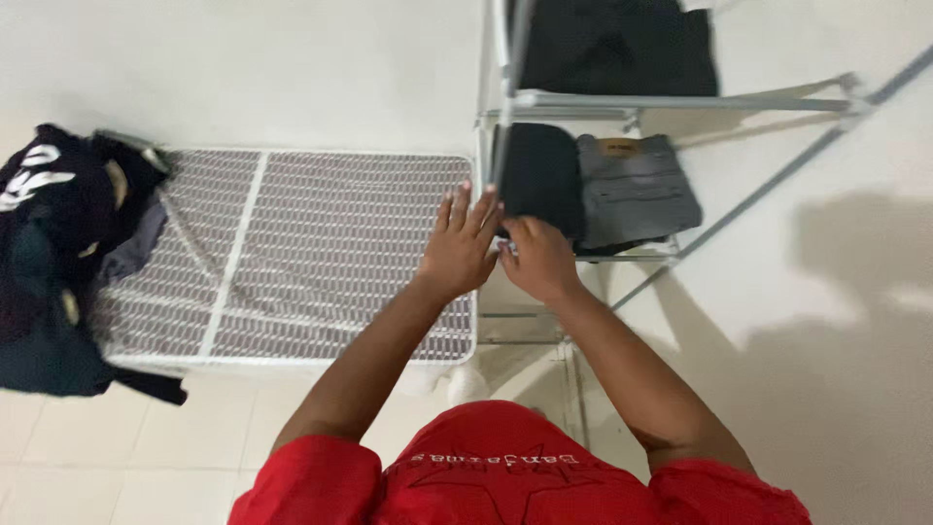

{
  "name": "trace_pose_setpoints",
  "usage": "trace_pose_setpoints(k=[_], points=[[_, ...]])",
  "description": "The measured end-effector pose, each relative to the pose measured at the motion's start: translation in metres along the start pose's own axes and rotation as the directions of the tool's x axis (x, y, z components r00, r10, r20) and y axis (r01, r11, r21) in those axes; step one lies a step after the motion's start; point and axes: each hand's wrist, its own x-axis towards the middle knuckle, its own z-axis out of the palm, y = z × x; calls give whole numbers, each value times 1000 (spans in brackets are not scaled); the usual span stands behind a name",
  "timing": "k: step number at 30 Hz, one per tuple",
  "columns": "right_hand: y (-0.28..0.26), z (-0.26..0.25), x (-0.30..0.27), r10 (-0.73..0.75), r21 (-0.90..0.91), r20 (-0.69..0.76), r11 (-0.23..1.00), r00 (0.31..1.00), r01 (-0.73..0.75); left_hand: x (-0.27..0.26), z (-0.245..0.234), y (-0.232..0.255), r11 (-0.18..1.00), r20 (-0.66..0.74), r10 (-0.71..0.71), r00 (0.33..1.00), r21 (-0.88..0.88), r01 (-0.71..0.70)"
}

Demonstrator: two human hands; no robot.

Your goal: The person folds a black t-shirt by smoothing it on a flat surface, folding the sleeves inward, and then folding the body of the shirt.

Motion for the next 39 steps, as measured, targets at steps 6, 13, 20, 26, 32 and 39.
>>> trace_pose_setpoints(k=[6,13,20,26,32,39], points=[[-50,74,5,-75,51,374,997,925,60,-90,46,-60,922,404,-269,874,-155,355],[-24,211,15,-74,-15,629,994,774,106,-200,113,-128,794,700,-447,557,23,608],[-40,286,69,228,-198,738,973,636,-119,-259,142,-224,664,761,-529,376,95,742],[-22,347,105,428,-313,623,904,655,-292,-287,183,-319,604,735,-604,308,170,779],[-3,359,114,570,-490,541,811,618,-319,-310,173,-378,587,798,-550,245,161,794],[-10,363,151,661,-608,458,721,595,-333,-316,166,-426,545,746,-606,275,137,827]])
